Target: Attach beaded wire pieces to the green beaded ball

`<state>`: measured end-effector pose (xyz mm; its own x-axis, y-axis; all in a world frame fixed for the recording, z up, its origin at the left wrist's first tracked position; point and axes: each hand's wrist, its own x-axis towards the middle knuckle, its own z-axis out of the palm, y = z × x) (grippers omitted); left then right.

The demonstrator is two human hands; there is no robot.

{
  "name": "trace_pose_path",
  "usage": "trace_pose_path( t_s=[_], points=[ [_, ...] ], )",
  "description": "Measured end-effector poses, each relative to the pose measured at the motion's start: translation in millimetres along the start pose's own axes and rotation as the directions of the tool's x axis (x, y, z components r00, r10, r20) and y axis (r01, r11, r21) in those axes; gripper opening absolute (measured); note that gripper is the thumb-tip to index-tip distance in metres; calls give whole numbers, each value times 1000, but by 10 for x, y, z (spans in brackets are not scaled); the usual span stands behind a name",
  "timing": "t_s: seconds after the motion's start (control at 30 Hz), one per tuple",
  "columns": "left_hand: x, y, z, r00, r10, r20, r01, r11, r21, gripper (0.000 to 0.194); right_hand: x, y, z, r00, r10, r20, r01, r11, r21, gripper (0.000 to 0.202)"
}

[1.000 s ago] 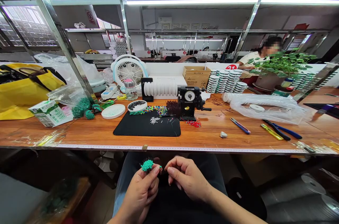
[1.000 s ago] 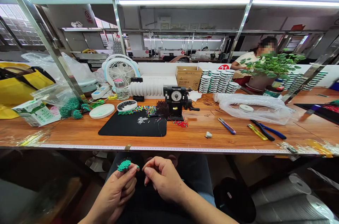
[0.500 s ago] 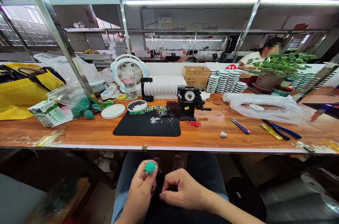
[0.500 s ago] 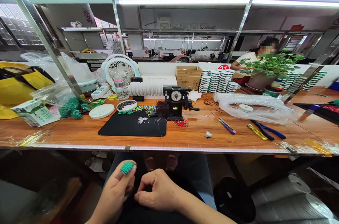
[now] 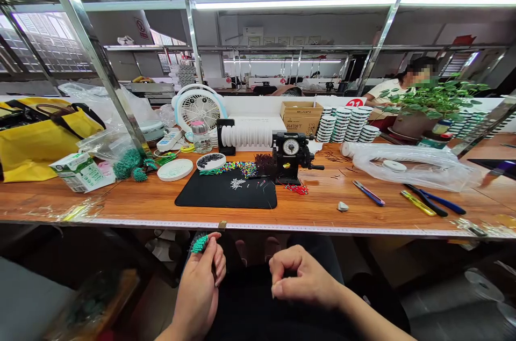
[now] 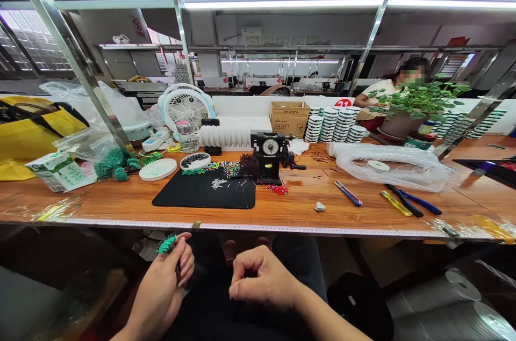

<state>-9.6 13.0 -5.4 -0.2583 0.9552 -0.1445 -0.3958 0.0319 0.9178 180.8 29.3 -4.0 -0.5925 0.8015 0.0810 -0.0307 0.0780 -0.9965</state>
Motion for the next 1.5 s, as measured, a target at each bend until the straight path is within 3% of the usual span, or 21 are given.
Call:
trace_pose_path(
  t_s=[0.1, 0.17, 0.3, 0.4, 0.6, 0.77, 0.93, 1.1, 1.23, 1.5],
  points=[
    [-43, -20, 17, 980, -109, 164, 90, 988, 123, 27, 47, -51, 6, 979, 1, -204, 8, 999, 46, 23],
    [-82, -64, 35, 922, -221, 318, 160, 965, 208, 27, 105, -88, 62, 957, -15, -290, 13, 1000, -10, 21],
    [-107, -129, 47, 810, -319, 493, 191, 937, 292, 30, 198, -108, 185, 954, -24, -299, -14, 992, -124, 18],
    [-96, -128, 36, 783, -307, 541, 216, 950, 226, 29, 214, -82, 210, 949, -9, -315, -44, 986, -162, 18],
    [-120, -87, 37, 841, -242, 484, 234, 969, 78, 26, 202, -60, 200, 943, -6, -334, -23, 996, -84, 20],
    [-143, -48, 41, 879, -219, 423, 238, 971, 7, 22, 180, 29, 184, 947, 52, -316, 6, 984, 178, 25],
    [-147, -30, 10, 885, -237, 401, 272, 962, -31, 19, 139, 158, 185, 958, 67, -280, 23, 951, 307, 24],
    [-152, 10, 20, 884, -235, 403, 279, 959, -53, 18, 102, 171, 193, 940, -61, -335, 114, 983, 141, 13],
    [-165, 23, 18, 901, -221, 373, 258, 965, -51, 18, 73, 171, 183, 893, -221, -392, 244, 970, 8, 7],
    [-176, 70, 2, 942, -140, 305, 170, 983, -75, 22, 46, 209, 110, 861, -269, -431, 274, 960, -53, 6]
  ],
)
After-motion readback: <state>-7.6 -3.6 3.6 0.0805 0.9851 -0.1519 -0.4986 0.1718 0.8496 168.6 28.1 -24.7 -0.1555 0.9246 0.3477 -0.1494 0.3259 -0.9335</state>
